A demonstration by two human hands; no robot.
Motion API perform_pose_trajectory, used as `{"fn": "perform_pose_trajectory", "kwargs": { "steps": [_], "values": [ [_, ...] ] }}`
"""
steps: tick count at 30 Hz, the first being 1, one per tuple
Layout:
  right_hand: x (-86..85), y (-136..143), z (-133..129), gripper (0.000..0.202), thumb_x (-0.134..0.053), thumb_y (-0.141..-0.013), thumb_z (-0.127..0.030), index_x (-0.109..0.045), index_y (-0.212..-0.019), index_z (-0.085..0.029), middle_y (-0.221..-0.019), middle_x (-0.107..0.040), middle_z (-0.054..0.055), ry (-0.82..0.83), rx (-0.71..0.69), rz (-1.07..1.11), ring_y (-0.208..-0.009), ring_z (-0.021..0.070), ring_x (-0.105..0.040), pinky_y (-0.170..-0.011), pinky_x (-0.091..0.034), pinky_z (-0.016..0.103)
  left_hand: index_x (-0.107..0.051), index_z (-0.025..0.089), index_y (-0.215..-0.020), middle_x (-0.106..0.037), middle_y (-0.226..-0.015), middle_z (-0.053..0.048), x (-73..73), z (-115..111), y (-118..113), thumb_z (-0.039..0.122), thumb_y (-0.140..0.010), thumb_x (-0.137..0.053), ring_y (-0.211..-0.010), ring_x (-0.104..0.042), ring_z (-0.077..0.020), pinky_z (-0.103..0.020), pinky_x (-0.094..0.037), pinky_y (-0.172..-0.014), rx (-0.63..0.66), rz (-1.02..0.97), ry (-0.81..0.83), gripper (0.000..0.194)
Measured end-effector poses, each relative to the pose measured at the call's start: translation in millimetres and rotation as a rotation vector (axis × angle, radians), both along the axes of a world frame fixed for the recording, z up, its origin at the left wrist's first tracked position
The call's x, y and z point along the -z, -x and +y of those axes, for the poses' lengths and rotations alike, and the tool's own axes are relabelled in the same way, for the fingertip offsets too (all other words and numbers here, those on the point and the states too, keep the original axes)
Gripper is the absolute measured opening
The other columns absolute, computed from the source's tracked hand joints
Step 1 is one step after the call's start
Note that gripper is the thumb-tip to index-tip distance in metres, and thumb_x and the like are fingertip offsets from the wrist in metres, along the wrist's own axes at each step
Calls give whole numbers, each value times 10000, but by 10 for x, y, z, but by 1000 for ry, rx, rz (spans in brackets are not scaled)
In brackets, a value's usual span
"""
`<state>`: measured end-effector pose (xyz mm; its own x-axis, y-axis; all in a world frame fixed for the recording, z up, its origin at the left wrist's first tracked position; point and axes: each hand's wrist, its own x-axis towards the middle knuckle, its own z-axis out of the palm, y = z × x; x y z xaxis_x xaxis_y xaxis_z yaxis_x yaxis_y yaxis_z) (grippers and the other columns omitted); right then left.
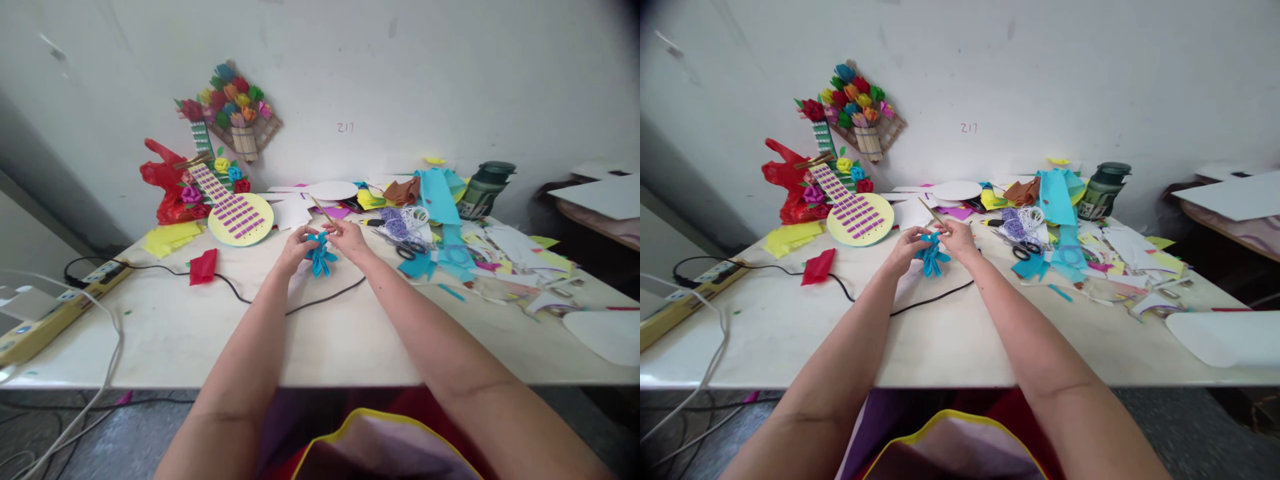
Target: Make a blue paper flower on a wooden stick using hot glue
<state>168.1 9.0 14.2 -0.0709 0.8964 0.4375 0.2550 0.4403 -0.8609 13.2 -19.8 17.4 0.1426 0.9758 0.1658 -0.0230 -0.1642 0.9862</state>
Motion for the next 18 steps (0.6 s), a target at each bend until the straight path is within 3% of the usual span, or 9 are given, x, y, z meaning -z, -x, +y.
{"fn": "perform_pose_trajectory", "kwargs": {
  "steps": [6,11,18],
  "values": [
    [-5,6,-13,339,-578,-657,-87,-716,-960,-147,-878,-743,64,-55,3,-42,-847,191,-696,-749,-566,310,-612,178,-926,-566,-622,35,-10,7,15,283,-570,-688,-508,-525,-107,-216,-413,-465,11,51,-9,379],
    [-29,16,-37,338,-572,-675,-92,-718,-975,-149,-948,-743,72,-85,-7,-74,-865,192,-696,-760,-563,303,-604,169,-865,-573,-587,25,11,31,15,303,-568,-703,-506,-545,-125,-230,-421,-476,-9,60,16,340],
    [-34,31,-54,354,-583,-662,-97,-719,-986,-139,-889,-739,66,-44,-12,-12,-817,182,-680,-726,-556,294,-598,158,-768,-583,-548,27,51,56,-4,299,-514,-745,-496,-508,-105,-225,-386,-509,-15,25,17,326]
  ]
}}
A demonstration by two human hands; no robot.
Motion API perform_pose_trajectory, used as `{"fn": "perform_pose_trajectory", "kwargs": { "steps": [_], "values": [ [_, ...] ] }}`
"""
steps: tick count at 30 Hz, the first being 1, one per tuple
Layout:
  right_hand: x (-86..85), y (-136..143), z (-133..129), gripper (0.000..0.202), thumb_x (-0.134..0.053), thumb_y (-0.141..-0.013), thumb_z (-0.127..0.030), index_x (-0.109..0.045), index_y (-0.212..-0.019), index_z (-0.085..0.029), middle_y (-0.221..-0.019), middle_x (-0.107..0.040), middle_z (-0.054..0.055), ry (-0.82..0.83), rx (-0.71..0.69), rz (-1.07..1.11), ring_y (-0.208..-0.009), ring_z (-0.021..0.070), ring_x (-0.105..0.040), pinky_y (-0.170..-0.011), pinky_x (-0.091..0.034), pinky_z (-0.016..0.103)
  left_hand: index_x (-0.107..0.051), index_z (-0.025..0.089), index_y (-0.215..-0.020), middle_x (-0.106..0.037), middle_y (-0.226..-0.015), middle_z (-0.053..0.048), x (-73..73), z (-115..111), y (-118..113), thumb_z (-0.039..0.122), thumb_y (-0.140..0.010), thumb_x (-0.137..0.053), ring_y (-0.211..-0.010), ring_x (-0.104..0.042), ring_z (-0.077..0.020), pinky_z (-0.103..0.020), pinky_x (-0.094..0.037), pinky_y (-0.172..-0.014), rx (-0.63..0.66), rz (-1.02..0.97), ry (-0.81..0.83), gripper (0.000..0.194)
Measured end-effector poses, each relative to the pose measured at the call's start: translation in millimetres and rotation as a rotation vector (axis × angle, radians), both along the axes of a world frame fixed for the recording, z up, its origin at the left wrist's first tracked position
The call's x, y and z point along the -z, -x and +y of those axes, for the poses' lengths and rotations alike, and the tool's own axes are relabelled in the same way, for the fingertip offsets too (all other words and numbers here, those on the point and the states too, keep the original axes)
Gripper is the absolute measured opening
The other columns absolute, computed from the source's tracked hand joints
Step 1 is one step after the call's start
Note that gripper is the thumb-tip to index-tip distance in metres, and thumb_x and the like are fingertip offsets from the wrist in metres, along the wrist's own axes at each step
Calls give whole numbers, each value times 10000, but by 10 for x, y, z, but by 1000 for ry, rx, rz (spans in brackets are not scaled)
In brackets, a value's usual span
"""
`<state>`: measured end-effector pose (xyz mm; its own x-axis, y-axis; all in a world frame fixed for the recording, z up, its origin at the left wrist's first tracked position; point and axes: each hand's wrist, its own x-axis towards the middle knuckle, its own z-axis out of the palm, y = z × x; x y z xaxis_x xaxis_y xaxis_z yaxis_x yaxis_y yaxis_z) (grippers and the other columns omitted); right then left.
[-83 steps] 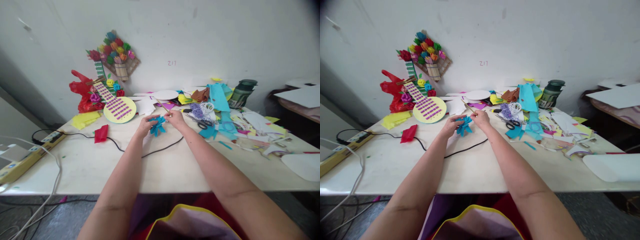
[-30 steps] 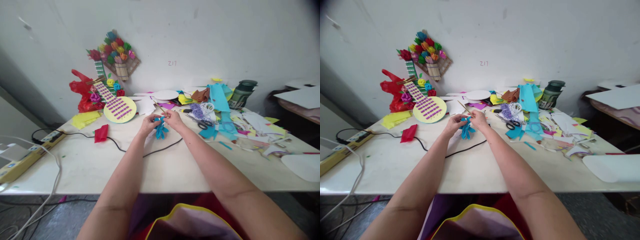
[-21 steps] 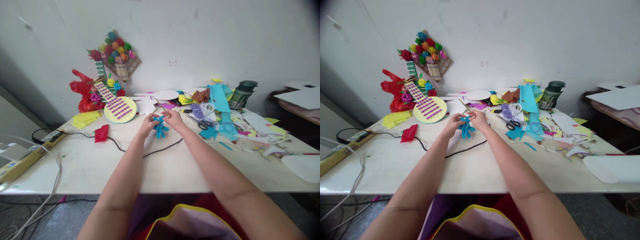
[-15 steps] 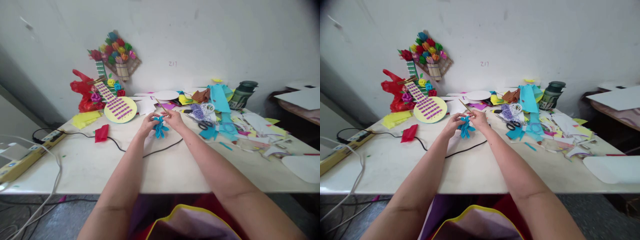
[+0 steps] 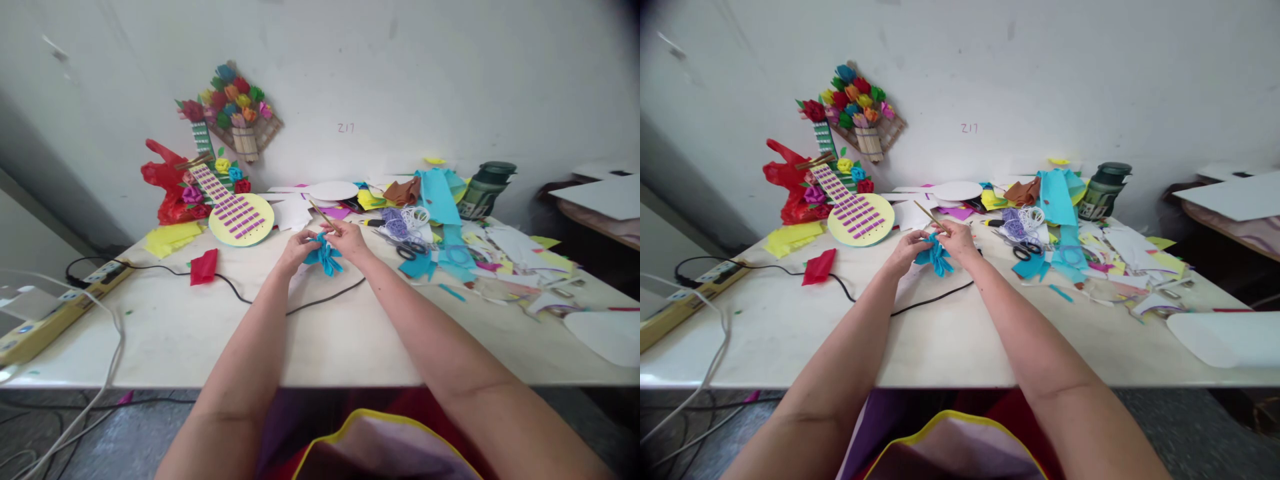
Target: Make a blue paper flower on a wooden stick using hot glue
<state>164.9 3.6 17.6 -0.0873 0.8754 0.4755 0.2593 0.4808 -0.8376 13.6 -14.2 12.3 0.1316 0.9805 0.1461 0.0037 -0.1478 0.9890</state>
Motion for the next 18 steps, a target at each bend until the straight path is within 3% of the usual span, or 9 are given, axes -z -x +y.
{"fn": "perform_pose_trajectory", "kwargs": {
  "steps": [8,12,15,18],
  "values": [
    [54,5,45,349,-584,-695,-147,-707,-1021,-140,-932,-713,68,-32,-19,-30,-800,164,-643,-726,-527,287,-615,147,-651,-586,-546,11,-5,-3,-5,321,-492,-747,-481,-486,-98,-232,-365,-507,-34,-68,-8,270],
    [34,-39,31,288,-606,-766,-325,-702,-977,-153,-969,-668,78,-93,17,-131,-872,184,-617,-750,-505,300,-610,143,-617,-580,-524,11,-2,-3,4,312,-495,-730,-466,-481,-95,-227,-364,-495,-55,-58,-16,241],
    [-20,-80,-12,353,-485,-863,-449,-688,-933,-169,-890,-654,59,-73,19,-199,-816,169,-597,-727,-483,290,-606,144,-603,-581,-521,10,-10,-9,15,315,-496,-727,-466,-491,-97,-227,-373,-496,-76,-47,-17,235],
    [-56,-104,-33,368,-426,-899,-434,-688,-924,-176,-722,-618,20,-22,18,-251,-700,147,-565,-680,-453,269,-603,146,-596,-599,-534,-2,-13,-9,32,310,-490,-721,-484,-513,-109,-233,-394,-512,-85,-42,-11,229]
  ]
}}
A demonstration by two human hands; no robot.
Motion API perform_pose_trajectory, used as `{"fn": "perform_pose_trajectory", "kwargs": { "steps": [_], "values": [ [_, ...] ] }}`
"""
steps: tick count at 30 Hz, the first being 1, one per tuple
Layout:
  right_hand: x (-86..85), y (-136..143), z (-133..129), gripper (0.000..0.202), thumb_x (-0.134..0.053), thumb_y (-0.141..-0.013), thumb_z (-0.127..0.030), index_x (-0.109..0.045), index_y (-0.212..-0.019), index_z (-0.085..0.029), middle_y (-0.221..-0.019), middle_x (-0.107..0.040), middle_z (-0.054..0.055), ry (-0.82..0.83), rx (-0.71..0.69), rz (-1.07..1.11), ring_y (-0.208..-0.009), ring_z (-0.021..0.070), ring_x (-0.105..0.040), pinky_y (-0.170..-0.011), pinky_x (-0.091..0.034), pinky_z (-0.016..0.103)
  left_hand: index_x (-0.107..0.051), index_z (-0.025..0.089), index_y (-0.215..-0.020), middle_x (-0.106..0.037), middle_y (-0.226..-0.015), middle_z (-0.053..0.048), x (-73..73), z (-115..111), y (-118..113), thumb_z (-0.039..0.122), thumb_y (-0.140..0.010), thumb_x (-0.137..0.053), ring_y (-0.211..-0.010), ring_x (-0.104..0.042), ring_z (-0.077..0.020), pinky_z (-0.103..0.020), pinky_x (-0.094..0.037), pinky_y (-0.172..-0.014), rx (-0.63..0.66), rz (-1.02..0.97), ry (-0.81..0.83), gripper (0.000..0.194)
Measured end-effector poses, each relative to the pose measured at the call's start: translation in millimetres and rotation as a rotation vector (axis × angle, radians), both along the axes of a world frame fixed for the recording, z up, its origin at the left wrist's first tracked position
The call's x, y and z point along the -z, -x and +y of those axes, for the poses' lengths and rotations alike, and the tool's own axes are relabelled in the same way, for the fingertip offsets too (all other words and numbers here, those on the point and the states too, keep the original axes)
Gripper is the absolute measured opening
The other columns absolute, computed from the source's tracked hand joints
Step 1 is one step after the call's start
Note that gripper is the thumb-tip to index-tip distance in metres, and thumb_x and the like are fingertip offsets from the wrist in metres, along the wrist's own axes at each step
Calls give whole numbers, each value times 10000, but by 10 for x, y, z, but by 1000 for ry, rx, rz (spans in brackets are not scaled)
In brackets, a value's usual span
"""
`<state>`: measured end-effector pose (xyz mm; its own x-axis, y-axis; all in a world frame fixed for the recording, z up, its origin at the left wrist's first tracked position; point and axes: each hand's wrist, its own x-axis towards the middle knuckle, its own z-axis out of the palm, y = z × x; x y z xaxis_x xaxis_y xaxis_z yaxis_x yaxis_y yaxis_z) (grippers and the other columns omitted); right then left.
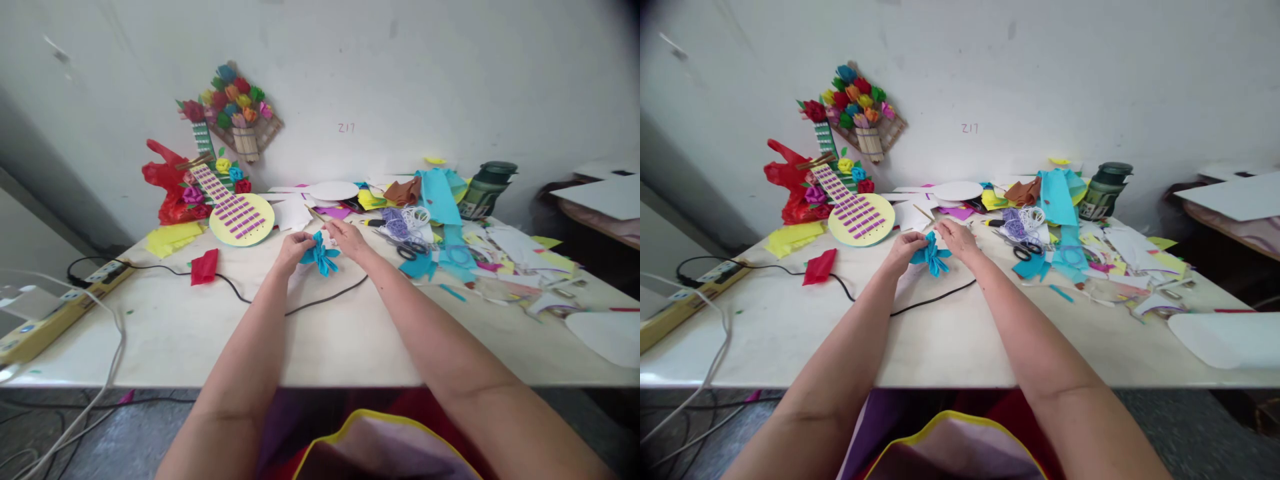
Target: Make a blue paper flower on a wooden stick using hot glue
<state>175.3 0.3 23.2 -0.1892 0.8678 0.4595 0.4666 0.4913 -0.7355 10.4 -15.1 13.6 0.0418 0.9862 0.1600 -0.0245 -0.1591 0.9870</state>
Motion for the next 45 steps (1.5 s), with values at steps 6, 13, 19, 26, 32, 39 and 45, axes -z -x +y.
{"fn": "perform_pose_trajectory", "kwargs": {
  "steps": [6,13,19,26,32,39,45],
  "values": [
    [10,-33,29,269,-525,-840,-313,-720,-790,-134,-640,-602,11,19,-60,-22,-645,128,-544,-650,-423,252,-619,144,-618,-605,-543,-12,19,23,44,312,-497,-706,-491,-511,-117,-236,-388,-499,-10,49,7,224],
    [27,-70,24,386,-533,-854,-314,-639,-1165,-112,-445,-447,-80,218,-209,103,-449,91,-452,-511,-391,217,-615,150,-596,-582,-510,1,-19,3,56,299,-481,-707,-471,-489,-109,-232,-376,-485,12,45,16,210],
    [-15,-112,-19,424,-508,-881,-288,-591,-1256,-109,-428,-469,-83,330,-309,77,-421,72,-445,-462,-366,188,-625,144,-611,-583,-520,2,-50,-38,51,293,-481,-710,-470,-491,-109,-235,-374,-485,62,43,38,216],
    [-102,-156,-105,431,-497,-877,-225,-584,-1282,-106,-388,-425,-96,475,-337,75,-356,58,-392,-387,-280,163,-652,141,-643,-597,-533,-4,-43,-36,69,283,-495,-706,-478,-497,-117,-240,-378,-487,93,63,65,212],
    [-87,-163,-103,401,-563,-843,-250,-642,-1217,-127,-394,-437,-89,467,-361,81,-371,59,-405,-401,-319,170,-649,139,-631,-592,-533,-3,-50,-42,76,266,-497,-685,-481,-487,-110,-234,-369,-488,118,69,48,187],
    [-70,-171,-80,410,-611,-806,-312,-680,-1168,-130,-420,-449,-86,415,-400,88,-380,49,-393,-420,-320,184,-671,131,-666,-613,-561,-20,-43,-39,89,253,-499,-682,-497,-518,-124,-242,-389,-499,145,69,60,208],
    [-68,-170,-78,443,-592,-799,-304,-669,-1186,-104,-422,-410,-96,412,-399,89,-386,42,-353,-427,-294,193,-680,135,-669,-592,-552,-13,-45,-42,97,284,-539,-709,-509,-515,-121,-242,-393,-509,185,50,73,200]
  ]
}}
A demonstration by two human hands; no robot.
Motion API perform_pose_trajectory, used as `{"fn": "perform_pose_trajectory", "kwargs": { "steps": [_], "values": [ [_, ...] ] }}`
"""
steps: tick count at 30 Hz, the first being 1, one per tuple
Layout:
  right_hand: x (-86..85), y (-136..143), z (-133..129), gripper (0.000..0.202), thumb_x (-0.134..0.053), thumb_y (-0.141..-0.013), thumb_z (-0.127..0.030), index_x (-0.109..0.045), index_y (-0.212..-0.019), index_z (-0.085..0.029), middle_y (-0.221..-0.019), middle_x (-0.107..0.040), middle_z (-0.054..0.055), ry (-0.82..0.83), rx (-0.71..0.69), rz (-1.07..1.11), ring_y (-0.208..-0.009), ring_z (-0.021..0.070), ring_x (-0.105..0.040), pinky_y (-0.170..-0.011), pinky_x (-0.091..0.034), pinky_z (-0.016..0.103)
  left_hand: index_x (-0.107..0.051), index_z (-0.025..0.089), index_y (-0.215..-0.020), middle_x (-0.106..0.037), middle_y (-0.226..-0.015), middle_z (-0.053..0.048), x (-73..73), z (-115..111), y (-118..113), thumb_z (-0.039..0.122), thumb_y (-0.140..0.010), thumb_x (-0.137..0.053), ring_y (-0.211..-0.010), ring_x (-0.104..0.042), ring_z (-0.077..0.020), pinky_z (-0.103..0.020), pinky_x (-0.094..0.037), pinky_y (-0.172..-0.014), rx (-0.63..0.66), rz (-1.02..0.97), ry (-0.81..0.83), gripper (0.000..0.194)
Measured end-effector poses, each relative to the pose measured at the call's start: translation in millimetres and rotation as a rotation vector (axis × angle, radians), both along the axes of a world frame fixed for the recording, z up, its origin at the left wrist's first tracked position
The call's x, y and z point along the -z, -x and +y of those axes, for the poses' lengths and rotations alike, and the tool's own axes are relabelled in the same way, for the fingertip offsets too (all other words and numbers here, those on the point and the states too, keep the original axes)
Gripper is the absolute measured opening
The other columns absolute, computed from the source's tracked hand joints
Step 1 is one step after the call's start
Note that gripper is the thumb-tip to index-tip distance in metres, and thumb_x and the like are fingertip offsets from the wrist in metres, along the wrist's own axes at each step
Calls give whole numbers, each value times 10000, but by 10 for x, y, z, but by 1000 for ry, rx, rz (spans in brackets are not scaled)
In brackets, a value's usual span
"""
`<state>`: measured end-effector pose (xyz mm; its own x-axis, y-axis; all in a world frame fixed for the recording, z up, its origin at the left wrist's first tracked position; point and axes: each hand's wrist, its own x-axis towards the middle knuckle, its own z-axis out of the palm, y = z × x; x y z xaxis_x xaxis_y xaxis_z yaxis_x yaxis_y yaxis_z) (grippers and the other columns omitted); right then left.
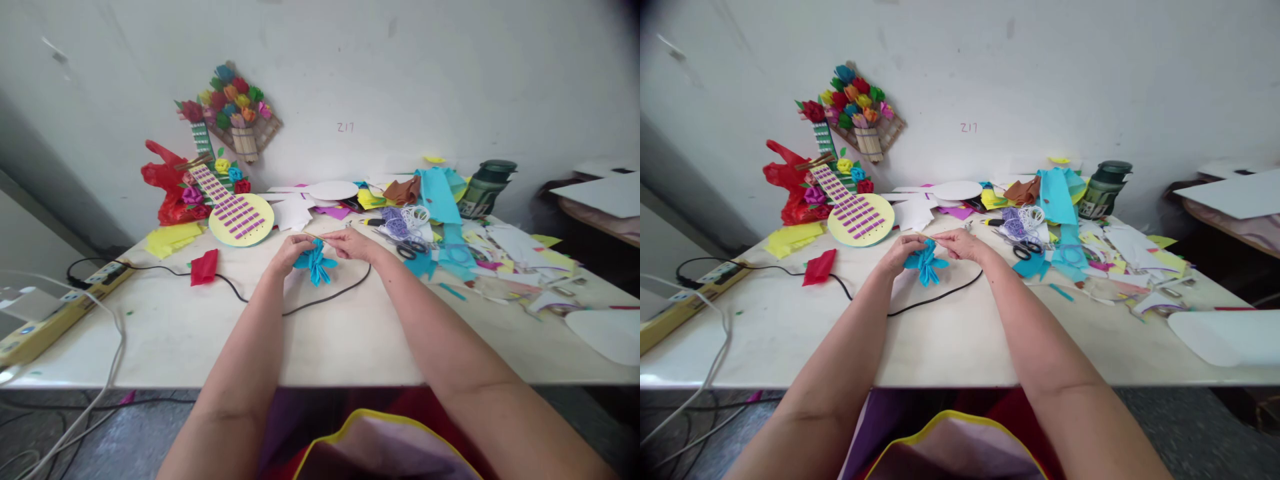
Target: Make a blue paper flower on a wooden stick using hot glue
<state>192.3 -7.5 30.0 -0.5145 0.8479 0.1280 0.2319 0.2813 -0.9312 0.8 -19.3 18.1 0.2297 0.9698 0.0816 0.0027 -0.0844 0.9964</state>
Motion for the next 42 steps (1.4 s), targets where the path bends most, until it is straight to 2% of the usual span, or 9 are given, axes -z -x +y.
{"fn": "perform_pose_trajectory", "kwargs": {
  "steps": [10,15,18,20,22,25,34,42],
  "values": [
    [-27,-11,-18,472,-593,-783,-297,-659,-1201,-86,-426,-390,-94,6,1,-50,-401,43,-310,-421,-246,197,-689,120,-667,-615,-573,-33,-11,-12,11,302,-507,-793,-507,-529,-126,-254,-403,-506,50,-2,60,264],
    [20,-6,27,434,-598,-778,-297,-686,-1161,-112,-443,-435,-90,-56,-36,-43,-413,41,-324,-438,-294,195,-708,116,-698,-617,-561,-30,10,13,31,287,-502,-785,-495,-523,-126,-256,-400,-501,46,-8,83,271],
    [73,13,66,377,-591,-787,-298,-715,-1120,-171,-538,-597,-54,-177,-10,-46,-460,66,-458,-490,-410,209,-697,119,-654,-593,-525,-19,24,26,36,282,-498,-770,-459,-489,-111,-245,-368,-470,32,-24,79,237],
    [101,28,87,311,-601,-792,-275,-742,-1063,-220,-704,-719,-15,-302,30,-62,-618,113,-615,-617,-508,247,-687,117,-620,-583,-508,-21,28,27,35,287,-493,-763,-445,-477,-107,-241,-353,-455,22,-37,78,225],
    [117,40,96,261,-614,-797,-242,-758,-1014,-266,-901,-763,2,-417,69,-103,-849,166,-691,-798,-538,301,-681,115,-602,-589,-514,-27,26,18,29,299,-489,-760,-454,-487,-112,-241,-356,-455,10,-61,75,230],
    [111,49,82,254,-629,-812,-217,-755,-1011,-313,-1042,-746,-6,-505,122,-201,-1005,212,-688,-921,-516,360,-674,123,-596,-610,-547,-31,15,-2,18,323,-503,-749,-486,-513,-126,-246,-378,-468,-7,-99,67,232],
    [44,64,4,288,-642,-838,-238,-721,-1086,-361,-1067,-732,-20,-581,197,-389,-1007,238,-692,-856,-534,343,-639,127,-576,-588,-555,-18,51,42,25,358,-531,-752,-487,-505,-114,-243,-372,-471,-37,-104,56,261],
    [24,68,-32,311,-564,-897,-297,-669,-1185,-346,-1162,-693,-9,-583,212,-535,-1055,211,-673,-905,-508,310,-632,118,-591,-591,-557,-17,58,58,39,356,-539,-742,-491,-502,-112,-242,-367,-486,-25,-73,31,267]
  ]
}}
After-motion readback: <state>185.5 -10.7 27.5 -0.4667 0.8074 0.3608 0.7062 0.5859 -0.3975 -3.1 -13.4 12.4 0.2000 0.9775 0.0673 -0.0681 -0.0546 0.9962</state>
